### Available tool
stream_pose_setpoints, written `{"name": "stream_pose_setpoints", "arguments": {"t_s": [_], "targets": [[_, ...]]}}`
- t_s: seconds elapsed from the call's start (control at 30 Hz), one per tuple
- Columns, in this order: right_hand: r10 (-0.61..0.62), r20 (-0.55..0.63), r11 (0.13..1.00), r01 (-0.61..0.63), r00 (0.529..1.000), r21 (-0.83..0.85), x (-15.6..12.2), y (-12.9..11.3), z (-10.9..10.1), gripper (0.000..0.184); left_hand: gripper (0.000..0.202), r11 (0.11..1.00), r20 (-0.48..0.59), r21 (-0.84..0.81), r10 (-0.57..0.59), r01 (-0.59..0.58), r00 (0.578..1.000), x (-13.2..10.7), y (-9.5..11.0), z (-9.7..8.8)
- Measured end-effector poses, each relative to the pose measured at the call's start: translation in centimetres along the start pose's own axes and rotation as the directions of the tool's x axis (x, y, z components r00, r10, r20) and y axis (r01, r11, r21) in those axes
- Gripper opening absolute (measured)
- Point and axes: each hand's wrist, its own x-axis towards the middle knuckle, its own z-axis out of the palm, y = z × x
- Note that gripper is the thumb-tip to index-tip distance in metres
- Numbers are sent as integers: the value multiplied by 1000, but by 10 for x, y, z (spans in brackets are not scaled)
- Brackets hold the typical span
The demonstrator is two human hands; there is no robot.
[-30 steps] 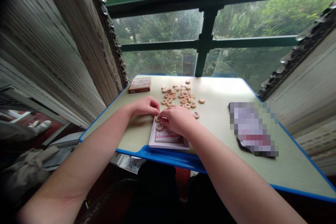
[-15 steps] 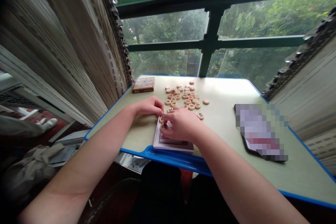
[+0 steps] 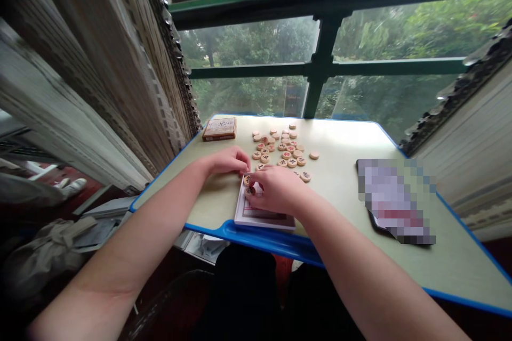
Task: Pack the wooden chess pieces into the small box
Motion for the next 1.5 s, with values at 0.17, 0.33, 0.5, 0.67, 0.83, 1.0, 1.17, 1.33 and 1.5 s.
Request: {"name": "stream_pose_setpoints", "arguments": {"t_s": [0.17, 0.33, 0.5, 0.67, 0.83, 1.0, 1.17, 1.33, 1.5], "targets": [[43, -146, 998, -50, 988, -46, 4, 3, 6, 26, 12, 1000, 3, -14, -6, 6, 1000, 0, 0, 0], [59, -147, 985, -81, 987, -151, 8, 5, 13, 29, 13, 1000, -11, 5, -13, 13, 1000, 0, -1, 0], [49, -149, 981, -76, 988, -176, 10, 7, 16, 32, 15, 1000, -1, 31, 0, 0, 1000, 1, -3, 0], [66, -161, 984, -91, 985, -154, 10, 5, 13, 32, 15, 999, 2, 46, -1, 1, 1000, 0, -1, 0], [95, -181, 985, -118, 979, -124, 7, 2, 8, 24, 13, 998, -13, 58, -6, 6, 1000, -1, 0, 0], [70, -153, 989, -89, 986, -122, 7, 3, 8, 19, 14, 997, -18, 70, -11, 13, 1000, -1, 3, 0], [47, -147, 992, -63, 988, -109, 7, 5, 9, 18, 15, 997, -17, 75, -12, 13, 1000, -2, 6, 1], [75, -129, 990, -89, 989, -105, 7, 5, 11, 18, 15, 997, -20, 82, -1, 3, 1000, -1, 5, 1], [79, -170, 992, -95, 982, -87, 5, 5, 7, 25, 19, 999, -47, 45, -24, 26, 999, 0, 5, 2]]}}
